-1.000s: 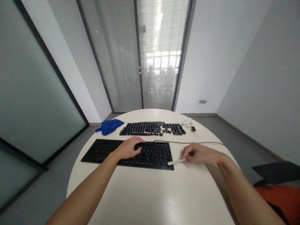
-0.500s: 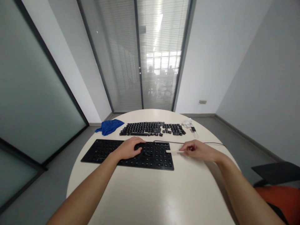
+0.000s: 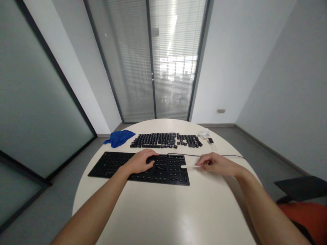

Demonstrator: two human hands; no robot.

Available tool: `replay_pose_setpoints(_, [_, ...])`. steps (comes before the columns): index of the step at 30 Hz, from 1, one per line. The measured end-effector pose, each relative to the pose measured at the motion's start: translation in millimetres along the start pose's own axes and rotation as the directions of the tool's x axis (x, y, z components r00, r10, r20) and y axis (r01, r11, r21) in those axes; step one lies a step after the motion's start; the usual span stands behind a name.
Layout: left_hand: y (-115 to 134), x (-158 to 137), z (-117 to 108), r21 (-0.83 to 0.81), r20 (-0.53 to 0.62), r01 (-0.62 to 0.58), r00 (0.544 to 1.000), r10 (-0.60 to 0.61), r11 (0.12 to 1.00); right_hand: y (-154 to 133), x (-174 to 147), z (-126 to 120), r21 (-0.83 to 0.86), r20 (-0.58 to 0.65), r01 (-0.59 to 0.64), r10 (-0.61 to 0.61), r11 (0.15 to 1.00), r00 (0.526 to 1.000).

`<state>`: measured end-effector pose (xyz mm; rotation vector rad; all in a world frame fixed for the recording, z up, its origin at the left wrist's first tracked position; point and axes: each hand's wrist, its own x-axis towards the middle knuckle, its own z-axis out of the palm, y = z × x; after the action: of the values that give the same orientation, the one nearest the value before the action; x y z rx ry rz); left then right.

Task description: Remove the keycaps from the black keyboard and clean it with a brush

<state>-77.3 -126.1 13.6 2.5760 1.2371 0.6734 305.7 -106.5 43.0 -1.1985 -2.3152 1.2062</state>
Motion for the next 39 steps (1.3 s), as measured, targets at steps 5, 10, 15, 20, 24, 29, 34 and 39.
replay_pose_setpoints(5, [0,0,0,0.006,0.004,0.003,1.0,-0.003,1.0,-3,-4,-1,-0.005,0.131,-0.027,0.028,1.0,0.991])
replay_pose_setpoints(10, [-3,0,1,0.007,0.004,-0.002,1.0,0.002,1.0,-2,-4,-1,0.029,0.126,-0.027,0.023,0.999,0.992])
replay_pose_setpoints(15, [-3,0,1,0.009,-0.005,-0.009,1.0,0.009,1.0,10,4,-8,-0.054,-0.287,0.001,-0.016,0.999,0.958])
replay_pose_setpoints(20, [0,0,0,-0.001,-0.007,-0.007,1.0,0.007,1.0,13,10,-6,-0.131,-0.366,0.013,-0.061,0.991,0.929])
replay_pose_setpoints(24, [1,0,-1,0.002,0.0,-0.005,1.0,0.005,1.0,6,17,9,-0.122,-0.273,0.072,-0.104,0.99,0.956])
replay_pose_setpoints(29, [0,0,-1,0.01,0.003,-0.007,1.0,0.007,1.0,-4,29,27,-0.176,-0.267,0.168,-0.211,0.97,0.94])
replay_pose_setpoints(34, [-2,0,1,0.015,0.004,-0.009,1.0,0.009,1.0,-13,40,39,-0.275,-0.273,0.246,-0.32,0.93,0.907])
replay_pose_setpoints(39, [-1,0,0,0.005,0.0,-0.009,1.0,0.009,1.0,-14,40,36,-0.323,-0.263,0.248,-0.338,0.913,0.903])
